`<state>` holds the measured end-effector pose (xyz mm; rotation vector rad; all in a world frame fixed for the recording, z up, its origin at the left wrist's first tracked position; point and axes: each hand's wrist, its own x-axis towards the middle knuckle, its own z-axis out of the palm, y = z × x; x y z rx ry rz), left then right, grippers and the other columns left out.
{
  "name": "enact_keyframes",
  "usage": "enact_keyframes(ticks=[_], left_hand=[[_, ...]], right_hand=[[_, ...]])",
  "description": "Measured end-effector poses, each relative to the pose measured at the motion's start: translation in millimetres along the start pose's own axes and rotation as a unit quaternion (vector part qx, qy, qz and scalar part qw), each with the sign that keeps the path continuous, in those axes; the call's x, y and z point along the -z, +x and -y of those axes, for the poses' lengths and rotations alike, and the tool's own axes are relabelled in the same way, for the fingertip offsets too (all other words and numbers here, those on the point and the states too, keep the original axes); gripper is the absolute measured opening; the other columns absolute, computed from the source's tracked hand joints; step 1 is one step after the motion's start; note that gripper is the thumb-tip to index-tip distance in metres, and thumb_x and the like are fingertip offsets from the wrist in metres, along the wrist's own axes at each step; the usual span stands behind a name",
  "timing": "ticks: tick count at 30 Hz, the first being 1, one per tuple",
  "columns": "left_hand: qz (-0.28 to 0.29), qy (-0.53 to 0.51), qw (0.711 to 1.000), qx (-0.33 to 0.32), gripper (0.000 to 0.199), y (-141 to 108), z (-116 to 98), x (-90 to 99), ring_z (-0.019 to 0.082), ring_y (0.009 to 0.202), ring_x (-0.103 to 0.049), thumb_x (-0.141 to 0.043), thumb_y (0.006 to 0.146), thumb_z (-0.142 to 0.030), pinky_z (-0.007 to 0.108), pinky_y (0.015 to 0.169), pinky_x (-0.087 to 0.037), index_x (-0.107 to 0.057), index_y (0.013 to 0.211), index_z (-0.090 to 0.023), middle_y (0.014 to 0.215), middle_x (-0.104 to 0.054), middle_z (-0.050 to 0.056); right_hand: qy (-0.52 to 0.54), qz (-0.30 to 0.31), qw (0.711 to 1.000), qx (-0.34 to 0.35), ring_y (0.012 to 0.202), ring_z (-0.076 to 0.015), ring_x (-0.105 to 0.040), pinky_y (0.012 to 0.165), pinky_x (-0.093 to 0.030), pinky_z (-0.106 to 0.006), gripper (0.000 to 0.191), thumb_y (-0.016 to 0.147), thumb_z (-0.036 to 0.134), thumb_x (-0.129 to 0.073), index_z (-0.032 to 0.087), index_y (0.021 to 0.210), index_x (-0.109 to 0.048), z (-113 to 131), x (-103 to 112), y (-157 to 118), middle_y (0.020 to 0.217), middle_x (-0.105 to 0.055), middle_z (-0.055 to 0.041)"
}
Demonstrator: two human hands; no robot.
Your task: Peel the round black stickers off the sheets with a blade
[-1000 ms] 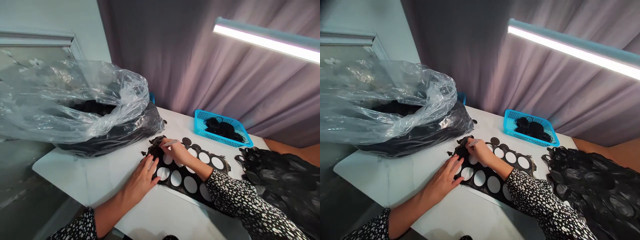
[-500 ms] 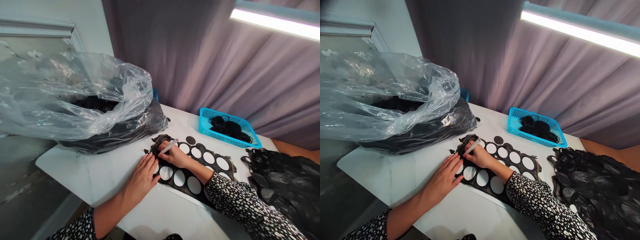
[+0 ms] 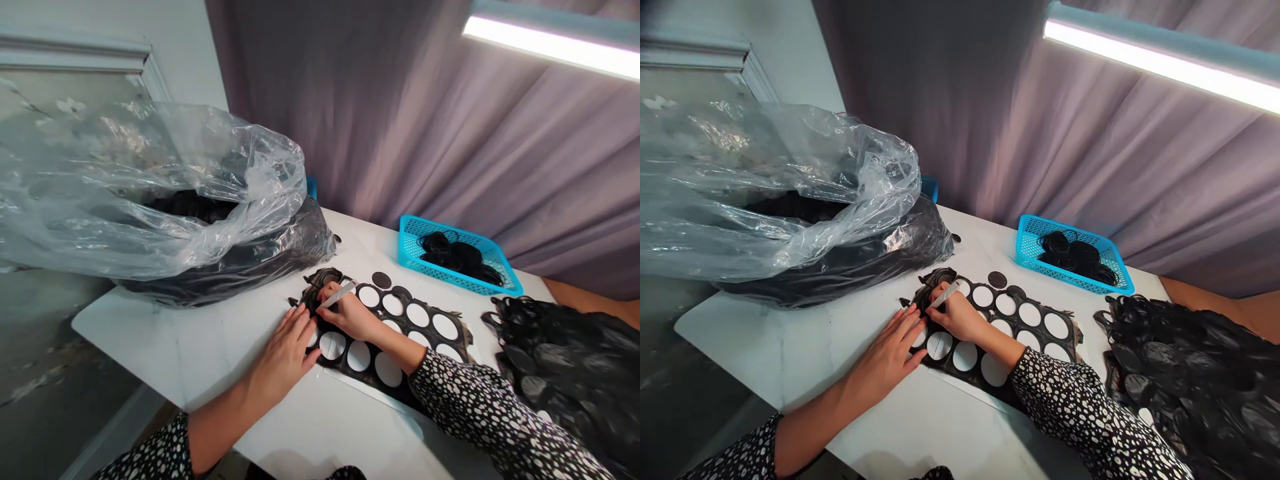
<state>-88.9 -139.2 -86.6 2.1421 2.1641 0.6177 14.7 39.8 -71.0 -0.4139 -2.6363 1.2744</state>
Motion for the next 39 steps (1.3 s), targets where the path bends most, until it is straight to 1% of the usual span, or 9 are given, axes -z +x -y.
enact_keyframes(ticks=[5,8,13,16,19,25,29,32,39], left_hand=[[0.015,0.004,1.0,-0.006,0.033,2.7,0.5,1.7,0.033,0.132,-0.047,-0.06,0.09,-0.027,0.05,0.111,-0.039,-0.054,0.118,-0.01,0.127,-0.057,0.018],[0.008,0.012,1.0,-0.006,0.034,1.6,1.4,-0.8,0.034,0.129,-0.049,-0.061,0.089,-0.027,0.05,0.11,-0.04,-0.055,0.117,-0.01,0.124,-0.058,0.018],[0.006,0.024,1.0,-0.014,0.045,1.7,1.5,3.7,0.033,0.128,-0.048,-0.061,0.09,-0.029,0.048,0.108,-0.041,-0.051,0.128,-0.009,0.128,-0.056,0.017],[0.031,0.027,0.999,-0.003,0.025,17.1,1.0,16.9,0.03,0.112,-0.058,-0.06,0.091,-0.032,0.048,0.103,-0.043,-0.06,0.109,-0.015,0.111,-0.063,0.012],[0.028,0.03,0.999,0.013,0.013,42.7,3.3,23.9,0.028,0.101,-0.06,-0.056,0.093,-0.03,0.046,0.095,-0.047,-0.061,0.095,-0.018,0.1,-0.062,0.009],[-0.003,0.033,0.999,0.01,0.035,65.4,17.7,-5.2,0.031,0.119,-0.055,-0.059,0.091,-0.028,0.047,0.105,-0.04,-0.054,0.121,-0.01,0.121,-0.06,0.017],[0.005,0.034,0.999,0.013,0.04,56.7,23.3,-19.2,0.031,0.127,-0.05,-0.059,0.091,-0.027,0.048,0.11,-0.035,-0.052,0.126,-0.009,0.129,-0.058,0.018],[0.017,0.033,0.999,0.009,0.043,53.3,24.6,-19.3,0.031,0.131,-0.047,-0.061,0.09,-0.027,0.048,0.112,-0.033,-0.051,0.128,-0.008,0.133,-0.055,0.019],[0.028,0.033,0.999,0.005,0.047,54.5,25.5,-16.9,0.03,0.132,-0.047,-0.062,0.09,-0.028,0.047,0.114,-0.032,-0.05,0.13,-0.008,0.138,-0.052,0.02]], right_hand=[[-0.201,-0.001,0.976,0.088,0.084,-0.0204,-0.048,0.077,-0.043,-0.033,0.014,0.09,0.006,-0.047,0.018,0.083,-0.051,12.3,-17.5,-9.0,0.091,-0.054,-0.0077],[-0.273,0.006,0.956,0.107,0.083,-0.022,-0.047,0.078,-0.043,-0.034,0.014,0.089,0.004,-0.047,0.017,0.086,-0.052,11.0,-13.5,-5.9,0.091,-0.056,-0.0091],[-0.247,-0.157,0.956,-0.01,0.073,-0.0212,-0.048,0.068,-0.038,-0.031,0.015,0.091,0.009,-0.041,0.019,0.084,-0.048,-15.0,42.9,19.3,0.08,-0.056,-0.0074],[-0.239,-0.205,0.949,-0.012,0.075,-0.022,-0.05,0.069,-0.037,-0.032,0.013,0.092,0.012,-0.041,0.02,0.082,-0.047,-24.1,71.5,32.3,0.082,-0.057,-0.0086],[-0.212,-0.145,0.966,0.032,0.078,-0.0215,-0.051,0.071,-0.039,-0.032,0.013,0.091,0.011,-0.043,0.02,0.083,-0.048,-20.9,70.2,36.5,0.083,-0.058,-0.0077],[-0.1,-0.007,0.993,0.067,0.078,-0.0179,-0.052,0.073,-0.041,-0.03,0.011,0.086,0.01,-0.048,0.019,0.086,-0.054,-24.3,34.5,36.4,0.084,-0.058,-0.0044],[-0.014,0.018,0.999,0.035,0.079,-0.0156,-0.052,0.074,-0.042,-0.029,0.003,0.084,0.018,-0.055,0.018,0.082,-0.056,-41.1,30.2,38.3,0.087,-0.056,-0.003],[0.052,0.016,0.998,0.009,0.08,-0.0153,-0.053,0.075,-0.043,-0.029,0.009,0.085,0.025,-0.056,0.017,0.08,-0.056,-48.5,31.4,38.2,0.091,-0.058,-0.0034],[0.084,0.003,0.996,-0.022,0.081,-0.016,-0.053,0.075,-0.044,-0.031,0.016,0.084,0.032,-0.058,0.017,0.079,-0.055,-43.3,31.4,36.1,0.093,-0.059,-0.0047]])
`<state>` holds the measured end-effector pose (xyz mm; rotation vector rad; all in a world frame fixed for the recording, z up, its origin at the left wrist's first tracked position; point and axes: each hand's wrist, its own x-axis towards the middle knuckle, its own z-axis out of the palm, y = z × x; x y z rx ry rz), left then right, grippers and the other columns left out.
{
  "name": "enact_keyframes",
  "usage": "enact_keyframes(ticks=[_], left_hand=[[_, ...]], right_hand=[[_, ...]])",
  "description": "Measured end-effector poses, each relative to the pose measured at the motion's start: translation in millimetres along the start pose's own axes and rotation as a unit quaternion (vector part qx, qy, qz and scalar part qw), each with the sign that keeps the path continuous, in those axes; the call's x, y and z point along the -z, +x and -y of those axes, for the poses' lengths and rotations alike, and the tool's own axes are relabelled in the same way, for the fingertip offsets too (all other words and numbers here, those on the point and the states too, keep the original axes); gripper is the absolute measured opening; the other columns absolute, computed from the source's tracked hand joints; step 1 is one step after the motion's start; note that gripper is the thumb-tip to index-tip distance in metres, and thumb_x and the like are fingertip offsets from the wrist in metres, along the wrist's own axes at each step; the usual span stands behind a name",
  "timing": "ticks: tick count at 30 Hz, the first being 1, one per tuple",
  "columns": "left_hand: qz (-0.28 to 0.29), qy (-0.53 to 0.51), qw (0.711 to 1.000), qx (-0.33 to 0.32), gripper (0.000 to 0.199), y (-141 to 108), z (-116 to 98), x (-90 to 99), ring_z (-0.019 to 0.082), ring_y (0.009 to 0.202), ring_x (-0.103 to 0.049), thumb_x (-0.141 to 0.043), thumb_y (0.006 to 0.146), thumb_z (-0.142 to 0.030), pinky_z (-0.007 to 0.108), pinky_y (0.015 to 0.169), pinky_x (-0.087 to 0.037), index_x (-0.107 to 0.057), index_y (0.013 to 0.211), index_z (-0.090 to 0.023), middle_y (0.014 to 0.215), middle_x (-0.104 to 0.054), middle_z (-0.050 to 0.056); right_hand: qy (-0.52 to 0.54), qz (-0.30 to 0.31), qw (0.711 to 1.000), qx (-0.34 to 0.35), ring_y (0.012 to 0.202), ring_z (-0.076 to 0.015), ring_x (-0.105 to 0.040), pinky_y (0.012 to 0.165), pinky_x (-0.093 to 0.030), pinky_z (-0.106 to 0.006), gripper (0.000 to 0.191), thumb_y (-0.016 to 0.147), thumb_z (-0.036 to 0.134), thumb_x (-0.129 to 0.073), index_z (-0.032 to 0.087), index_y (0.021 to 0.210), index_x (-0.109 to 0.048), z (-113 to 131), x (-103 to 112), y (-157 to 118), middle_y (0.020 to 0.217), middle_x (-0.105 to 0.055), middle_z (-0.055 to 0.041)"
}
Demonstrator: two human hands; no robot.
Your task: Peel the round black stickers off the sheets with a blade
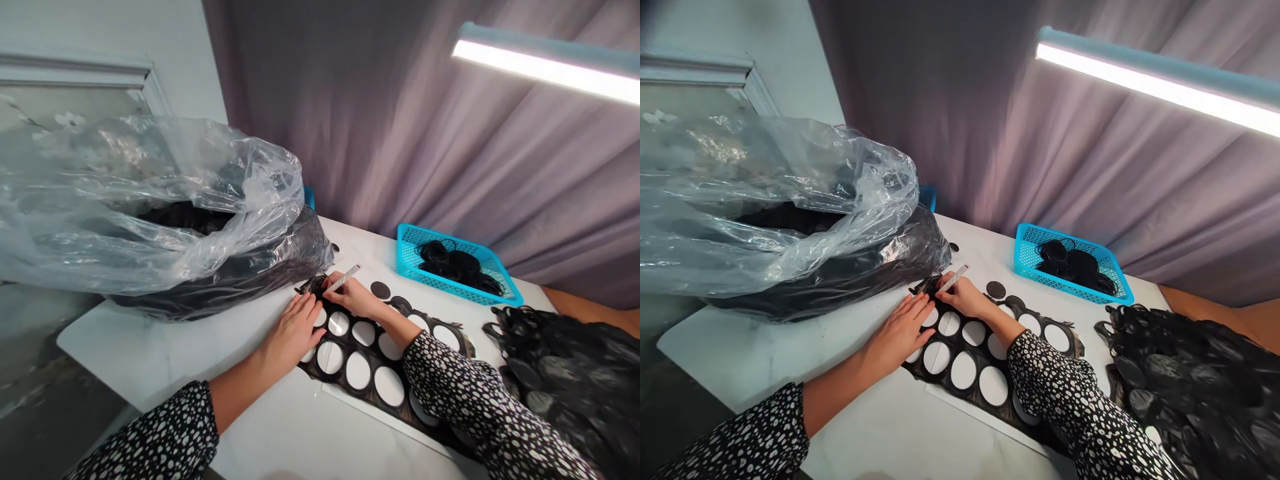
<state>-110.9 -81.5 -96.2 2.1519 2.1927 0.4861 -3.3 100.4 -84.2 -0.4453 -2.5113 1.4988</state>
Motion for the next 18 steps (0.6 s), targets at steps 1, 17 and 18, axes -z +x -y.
enact_keyframes(ticks=[1,17,18], left_hand=[[-0.001,-0.001,1.0,0.0,0.046,-0.1,0.2,-0.4,0.03,0.132,-0.047,-0.061,0.09,-0.029,0.047,0.114,-0.032,-0.051,0.13,-0.008,0.138,-0.052,0.02],[0.03,-0.038,0.999,-0.013,0.044,7.7,15.2,18.3,0.031,0.126,-0.044,-0.063,0.086,-0.035,0.048,0.102,-0.041,-0.059,0.127,-0.018,0.144,-0.048,0.011],[0.026,-0.042,0.999,-0.014,0.043,7.7,15.7,17.9,0.031,0.126,-0.044,-0.062,0.087,-0.035,0.048,0.102,-0.04,-0.059,0.127,-0.019,0.144,-0.047,0.011]], right_hand=[[-0.002,-0.001,1.0,0.003,0.082,-0.0162,-0.053,0.076,-0.044,-0.031,0.015,0.084,0.031,-0.058,0.017,0.079,-0.055,0.9,0.2,-0.1,0.093,-0.059,-0.0047],[0.067,-0.001,0.997,-0.022,0.079,-0.0155,-0.052,0.072,-0.043,-0.03,0.019,0.083,0.035,-0.06,0.018,0.079,-0.052,-3.0,2.3,-1.3,0.095,-0.06,-0.005],[0.067,-0.002,0.998,-0.019,0.081,-0.0159,-0.053,0.074,-0.044,-0.031,0.02,0.083,0.035,-0.06,0.018,0.078,-0.051,-3.0,1.9,-1.5,0.096,-0.06,-0.005]])
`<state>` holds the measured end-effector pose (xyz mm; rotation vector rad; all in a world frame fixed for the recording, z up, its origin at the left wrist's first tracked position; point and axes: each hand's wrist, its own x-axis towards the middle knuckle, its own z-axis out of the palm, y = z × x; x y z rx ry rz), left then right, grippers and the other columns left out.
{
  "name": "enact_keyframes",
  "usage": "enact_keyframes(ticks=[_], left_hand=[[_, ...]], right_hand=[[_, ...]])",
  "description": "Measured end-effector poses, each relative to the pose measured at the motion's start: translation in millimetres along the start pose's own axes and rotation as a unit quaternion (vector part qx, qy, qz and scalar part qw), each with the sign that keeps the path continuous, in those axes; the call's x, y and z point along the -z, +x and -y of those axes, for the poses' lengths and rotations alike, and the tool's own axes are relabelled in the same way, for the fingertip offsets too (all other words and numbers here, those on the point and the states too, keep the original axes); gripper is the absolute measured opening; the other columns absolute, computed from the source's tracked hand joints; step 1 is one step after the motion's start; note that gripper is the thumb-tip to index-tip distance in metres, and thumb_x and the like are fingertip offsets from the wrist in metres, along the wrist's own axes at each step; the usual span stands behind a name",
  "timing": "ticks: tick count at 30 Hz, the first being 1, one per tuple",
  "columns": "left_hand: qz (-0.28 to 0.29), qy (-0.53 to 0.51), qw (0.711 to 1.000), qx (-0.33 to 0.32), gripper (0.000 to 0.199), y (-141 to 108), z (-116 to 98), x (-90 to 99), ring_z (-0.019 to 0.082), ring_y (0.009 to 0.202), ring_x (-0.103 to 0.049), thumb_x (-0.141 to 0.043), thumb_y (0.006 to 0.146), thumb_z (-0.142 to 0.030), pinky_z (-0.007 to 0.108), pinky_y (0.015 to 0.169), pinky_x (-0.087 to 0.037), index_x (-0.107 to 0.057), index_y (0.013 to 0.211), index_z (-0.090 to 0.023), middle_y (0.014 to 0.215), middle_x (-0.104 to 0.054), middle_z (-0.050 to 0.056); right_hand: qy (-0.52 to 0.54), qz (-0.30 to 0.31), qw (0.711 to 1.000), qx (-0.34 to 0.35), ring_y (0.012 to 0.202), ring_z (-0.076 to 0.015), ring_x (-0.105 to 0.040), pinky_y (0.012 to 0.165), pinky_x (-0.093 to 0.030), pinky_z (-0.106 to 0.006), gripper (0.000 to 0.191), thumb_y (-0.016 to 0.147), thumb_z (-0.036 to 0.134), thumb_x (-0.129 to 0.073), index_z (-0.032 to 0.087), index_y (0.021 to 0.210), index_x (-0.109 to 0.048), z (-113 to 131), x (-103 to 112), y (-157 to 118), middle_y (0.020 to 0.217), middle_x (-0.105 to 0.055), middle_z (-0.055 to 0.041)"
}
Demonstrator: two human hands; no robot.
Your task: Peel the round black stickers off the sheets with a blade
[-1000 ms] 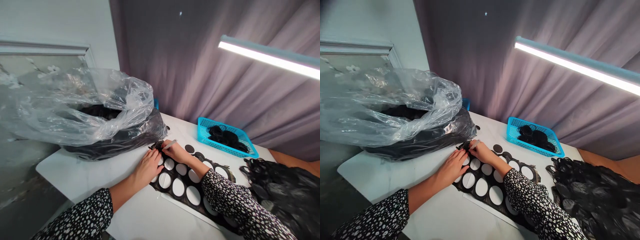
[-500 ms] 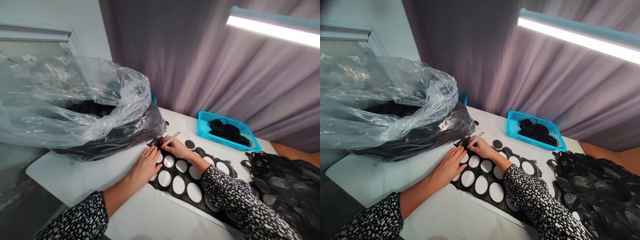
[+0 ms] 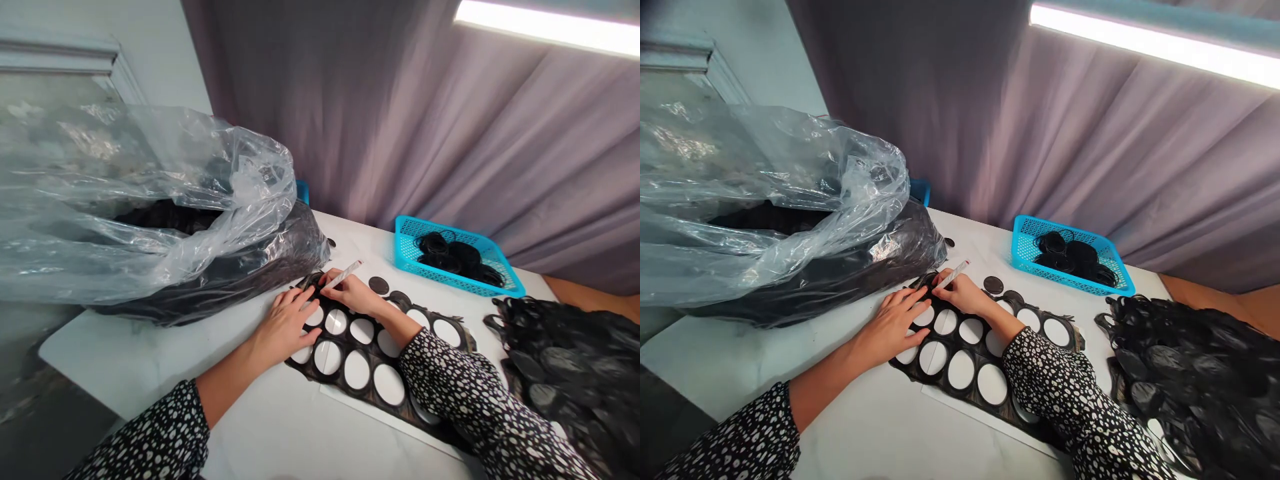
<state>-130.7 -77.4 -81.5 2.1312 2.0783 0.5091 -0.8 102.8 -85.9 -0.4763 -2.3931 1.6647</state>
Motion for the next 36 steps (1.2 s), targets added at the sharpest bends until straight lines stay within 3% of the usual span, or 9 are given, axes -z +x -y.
enact_keyframes(ticks=[10,17,20,24,26,29,33,34,36], left_hand=[[-0.007,-0.007,1.0,0.003,0.043,-0.6,-1.4,-1.7,0.031,0.128,-0.042,-0.063,0.086,-0.034,0.049,0.104,-0.039,-0.059,0.126,-0.019,0.143,-0.048,0.012],[-0.008,0.003,1.0,0.009,0.03,-0.7,-3.7,1.3,0.032,0.123,-0.046,-0.063,0.084,-0.032,0.05,0.105,-0.039,-0.062,0.112,-0.019,0.136,-0.048,0.014],[-0.009,0.018,1.0,0.002,0.037,-1.2,-1.9,0.8,0.031,0.123,-0.046,-0.064,0.084,-0.031,0.05,0.105,-0.039,-0.06,0.119,-0.019,0.132,-0.05,0.013],[-0.016,0.038,0.999,-0.001,0.044,-1.4,1.9,-0.7,0.032,0.124,-0.046,-0.064,0.085,-0.031,0.05,0.104,-0.04,-0.057,0.127,-0.019,0.134,-0.05,0.014],[-0.023,0.043,0.999,-0.006,0.044,-1.1,4.3,-1.4,0.032,0.125,-0.046,-0.063,0.085,-0.031,0.049,0.103,-0.041,-0.057,0.127,-0.019,0.134,-0.05,0.013],[-0.03,0.05,0.998,-0.016,0.044,-0.2,9.5,-2.7,0.032,0.124,-0.047,-0.06,0.087,-0.033,0.049,0.102,-0.041,-0.056,0.128,-0.02,0.136,-0.051,0.013],[-0.035,0.065,0.997,-0.027,0.043,2.8,19.3,-5.7,0.032,0.12,-0.05,-0.054,0.091,-0.039,0.049,0.099,-0.04,-0.056,0.129,-0.021,0.135,-0.052,0.012],[-0.039,0.071,0.996,-0.029,0.042,4.4,21.8,-6.2,0.033,0.118,-0.051,-0.054,0.09,-0.04,0.05,0.098,-0.04,-0.057,0.128,-0.021,0.133,-0.054,0.012],[-0.046,0.081,0.995,-0.028,0.041,9.2,25.0,-5.6,0.034,0.116,-0.052,-0.053,0.089,-0.04,0.052,0.096,-0.04,-0.059,0.124,-0.021,0.129,-0.056,0.012]], right_hand=[[-0.036,-0.014,0.999,0.031,0.081,-0.0162,-0.053,0.074,-0.044,-0.031,0.019,0.085,0.03,-0.059,0.019,0.075,-0.048,1.3,-1.2,-0.2,0.093,-0.057,-0.0041],[-0.298,-0.009,0.943,0.149,0.086,-0.0221,-0.048,0.082,-0.042,-0.036,0.011,0.09,0.012,-0.048,0.02,0.084,-0.052,5.9,-23.2,-10.4,0.09,-0.055,-0.0079],[-0.326,-0.094,0.933,0.117,0.082,-0.0227,-0.048,0.077,-0.042,-0.035,0.013,0.09,0.01,-0.043,0.019,0.086,-0.051,5.1,-9.6,-1.3,0.087,-0.056,-0.0091],[-0.279,-0.313,0.906,0.064,0.072,-0.0187,-0.05,0.069,-0.04,-0.03,0.015,0.094,0.019,-0.04,0.019,0.082,-0.049,27.1,49.5,-8.6,0.081,-0.058,-0.0067],[-0.275,-0.392,0.876,0.051,0.069,-0.0168,-0.051,0.067,-0.039,-0.028,0.014,0.092,0.025,-0.045,0.019,0.083,-0.052,48.2,84.3,-38.5,0.084,-0.061,-0.0058],[-0.311,-0.469,0.826,-0.013,0.059,-0.0152,-0.047,0.059,-0.036,-0.027,0.017,0.089,0.032,-0.049,0.019,0.083,-0.057,76.3,128.0,-117.3,0.077,-0.063,-0.0042],[-0.392,-0.608,0.666,-0.181,0.058,-0.0178,-0.049,0.06,-0.035,-0.029,0.017,0.08,0.034,-0.053,0.021,0.07,-0.056,82.0,164.9,-243.3,0.068,-0.062,-0.0043],[-0.394,-0.613,0.639,-0.246,0.056,-0.0187,-0.049,0.06,-0.034,-0.03,0.017,0.077,0.033,-0.056,0.021,0.065,-0.053,78.0,170.9,-271.0,0.062,-0.059,-0.0034],[-0.373,-0.572,0.64,-0.353,0.055,-0.0207,-0.048,0.059,-0.033,-0.031,0.016,0.072,0.032,-0.06,0.023,0.061,-0.053,67.4,179.9,-316.7,0.057,-0.057,-0.0034]])
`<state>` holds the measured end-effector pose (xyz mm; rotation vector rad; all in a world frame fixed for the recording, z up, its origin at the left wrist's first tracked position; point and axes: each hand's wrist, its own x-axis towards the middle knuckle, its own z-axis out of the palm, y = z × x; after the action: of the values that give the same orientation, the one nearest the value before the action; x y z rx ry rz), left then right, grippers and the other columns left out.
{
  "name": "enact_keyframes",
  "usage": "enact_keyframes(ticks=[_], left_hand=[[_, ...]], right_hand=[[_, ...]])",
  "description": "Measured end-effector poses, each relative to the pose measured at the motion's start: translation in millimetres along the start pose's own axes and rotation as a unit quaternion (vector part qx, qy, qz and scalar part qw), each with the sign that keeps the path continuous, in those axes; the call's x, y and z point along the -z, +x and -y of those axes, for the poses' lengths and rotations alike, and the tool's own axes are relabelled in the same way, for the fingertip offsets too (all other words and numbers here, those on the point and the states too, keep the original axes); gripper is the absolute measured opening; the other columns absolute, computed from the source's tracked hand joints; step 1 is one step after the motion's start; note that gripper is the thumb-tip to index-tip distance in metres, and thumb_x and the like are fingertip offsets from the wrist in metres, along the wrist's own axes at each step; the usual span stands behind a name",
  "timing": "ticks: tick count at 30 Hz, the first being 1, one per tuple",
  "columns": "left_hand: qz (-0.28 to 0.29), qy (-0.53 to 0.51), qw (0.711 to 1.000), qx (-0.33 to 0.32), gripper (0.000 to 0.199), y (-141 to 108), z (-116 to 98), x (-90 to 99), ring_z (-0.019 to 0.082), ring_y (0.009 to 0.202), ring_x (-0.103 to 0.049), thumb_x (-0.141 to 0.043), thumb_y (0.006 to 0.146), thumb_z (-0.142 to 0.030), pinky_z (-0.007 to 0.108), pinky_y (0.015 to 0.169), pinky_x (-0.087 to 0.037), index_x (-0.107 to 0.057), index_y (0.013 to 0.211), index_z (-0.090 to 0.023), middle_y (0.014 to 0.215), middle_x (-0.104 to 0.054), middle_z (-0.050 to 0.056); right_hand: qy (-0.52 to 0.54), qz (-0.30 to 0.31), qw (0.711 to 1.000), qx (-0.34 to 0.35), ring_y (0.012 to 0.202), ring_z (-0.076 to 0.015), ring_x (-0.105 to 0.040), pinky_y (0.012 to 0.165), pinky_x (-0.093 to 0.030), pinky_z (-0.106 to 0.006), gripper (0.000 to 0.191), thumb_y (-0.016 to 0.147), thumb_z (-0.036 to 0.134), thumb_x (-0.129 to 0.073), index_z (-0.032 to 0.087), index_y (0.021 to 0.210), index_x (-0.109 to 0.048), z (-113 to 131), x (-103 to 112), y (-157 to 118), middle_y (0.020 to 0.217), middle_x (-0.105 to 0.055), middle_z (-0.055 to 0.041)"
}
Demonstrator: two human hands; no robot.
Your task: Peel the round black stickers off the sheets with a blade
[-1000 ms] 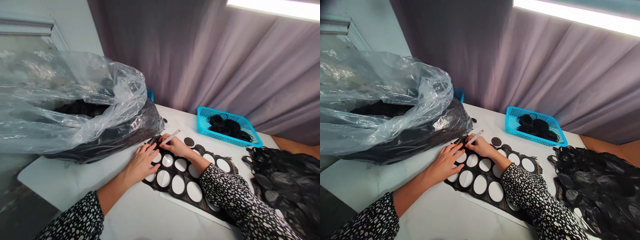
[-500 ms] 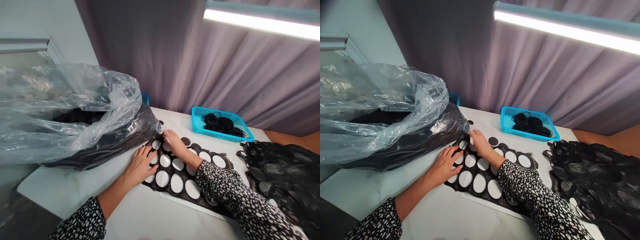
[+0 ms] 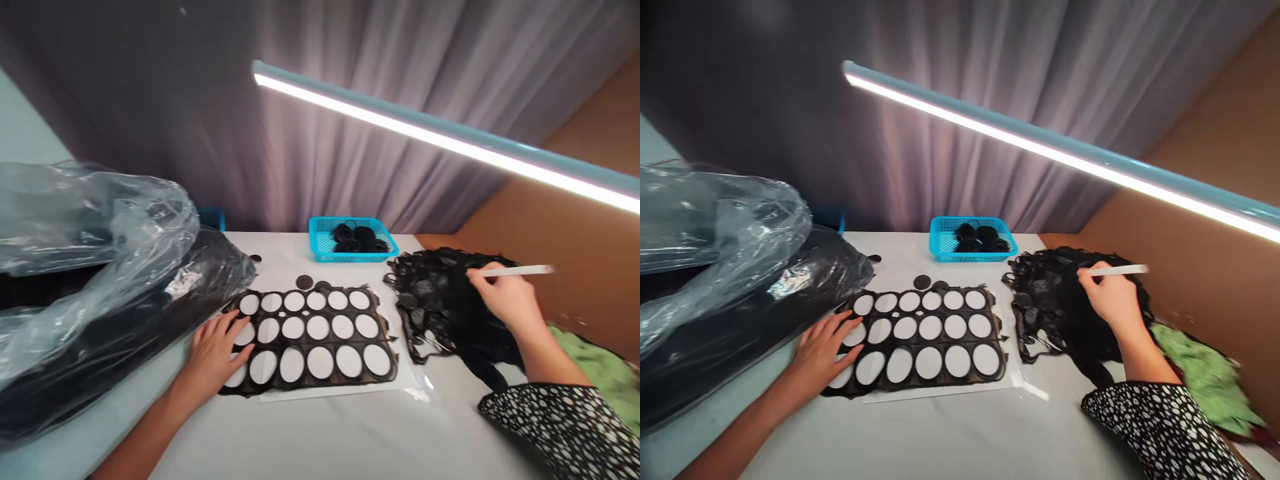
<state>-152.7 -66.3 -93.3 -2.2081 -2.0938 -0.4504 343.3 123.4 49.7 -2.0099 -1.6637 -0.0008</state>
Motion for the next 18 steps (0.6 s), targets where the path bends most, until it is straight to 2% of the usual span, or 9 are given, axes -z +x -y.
enact_keyframes(ticks=[2,3,6,9,13,15,17,18], left_hand=[[-0.006,0.008,1.0,-0.002,0.038,7.4,-0.2,2.8,0.036,0.113,-0.053,-0.051,0.088,-0.04,0.053,0.094,-0.04,-0.062,0.119,-0.02,0.123,-0.059,0.013],[-0.009,0.011,1.0,-0.005,0.038,12.1,-2.6,5.4,0.036,0.112,-0.054,-0.049,0.088,-0.04,0.054,0.093,-0.041,-0.062,0.117,-0.019,0.12,-0.06,0.014],[-0.017,0.013,0.999,-0.024,0.038,28.5,-20.9,15.7,0.036,0.111,-0.054,-0.045,0.089,-0.037,0.054,0.094,-0.042,-0.062,0.116,-0.015,0.117,-0.059,0.016],[0.002,-0.017,0.997,-0.079,0.037,43.9,-52.5,23.7,0.035,0.12,-0.05,-0.048,0.09,-0.036,0.053,0.1,-0.041,-0.061,0.118,-0.016,0.127,-0.055,0.016],[0.086,-0.094,0.981,-0.144,0.039,57.7,-99.2,24.2,0.03,0.136,-0.039,-0.054,0.092,-0.034,0.047,0.107,-0.04,-0.055,0.128,-0.02,0.144,-0.046,0.011],[0.121,-0.126,0.97,-0.169,0.042,63.4,-121.4,18.8,0.028,0.139,-0.037,-0.056,0.093,-0.032,0.044,0.108,-0.04,-0.05,0.133,-0.021,0.148,-0.042,0.01],[0.127,-0.148,0.962,-0.192,0.045,70.0,-143.0,9.1,0.026,0.139,-0.037,-0.058,0.093,-0.031,0.043,0.109,-0.04,-0.047,0.136,-0.021,0.15,-0.04,0.011],[0.12,-0.155,0.96,-0.202,0.047,73.5,-153.3,3.0,0.026,0.14,-0.036,-0.059,0.092,-0.031,0.043,0.109,-0.04,-0.046,0.136,-0.02,0.151,-0.039,0.012]], right_hand=[[-0.008,0.06,0.998,-0.028,0.058,-0.0226,-0.051,0.06,-0.035,-0.032,0.013,0.071,0.032,-0.061,0.023,0.063,-0.058,-33.0,5.8,2.7,0.065,-0.063,-0.0053],[0.001,0.064,0.997,-0.033,0.061,-0.0232,-0.053,0.062,-0.036,-0.032,0.012,0.072,0.033,-0.06,0.023,0.066,-0.06,-44.5,7.3,3.6,0.072,-0.066,-0.0065],[0.016,0.01,0.999,-0.029,0.07,-0.0232,-0.056,0.066,-0.037,-0.033,0.014,0.074,0.034,-0.058,0.021,0.07,-0.06,-63.8,10.6,7.3,0.089,-0.068,-0.0099],[0.006,-0.041,0.999,-0.006,0.071,-0.0223,-0.053,0.067,-0.036,-0.034,0.013,0.073,0.032,-0.058,0.021,0.068,-0.058,-70.1,14.8,12.9,0.086,-0.066,-0.0101],[0.032,-0.144,0.987,0.063,0.076,-0.0229,-0.054,0.069,-0.04,-0.035,0.014,0.073,0.031,-0.059,0.021,0.064,-0.053,-62.1,17.4,12.9,0.076,-0.06,-0.0094],[0.107,-0.178,0.973,0.095,0.079,-0.023,-0.056,0.07,-0.043,-0.035,0.017,0.075,0.032,-0.059,0.021,0.063,-0.052,-46.0,12.1,4.5,0.076,-0.059,-0.0093],[0.238,-0.128,0.958,0.098,0.077,-0.0213,-0.059,0.069,-0.046,-0.034,0.017,0.079,0.034,-0.059,0.02,0.069,-0.056,-21.3,-1.9,-10.0,0.081,-0.062,-0.0087],[0.32,-0.057,0.942,0.091,0.074,-0.0199,-0.061,0.068,-0.048,-0.034,0.016,0.082,0.035,-0.058,0.02,0.075,-0.058,-7.1,-12.6,-18.8,0.085,-0.064,-0.008]])
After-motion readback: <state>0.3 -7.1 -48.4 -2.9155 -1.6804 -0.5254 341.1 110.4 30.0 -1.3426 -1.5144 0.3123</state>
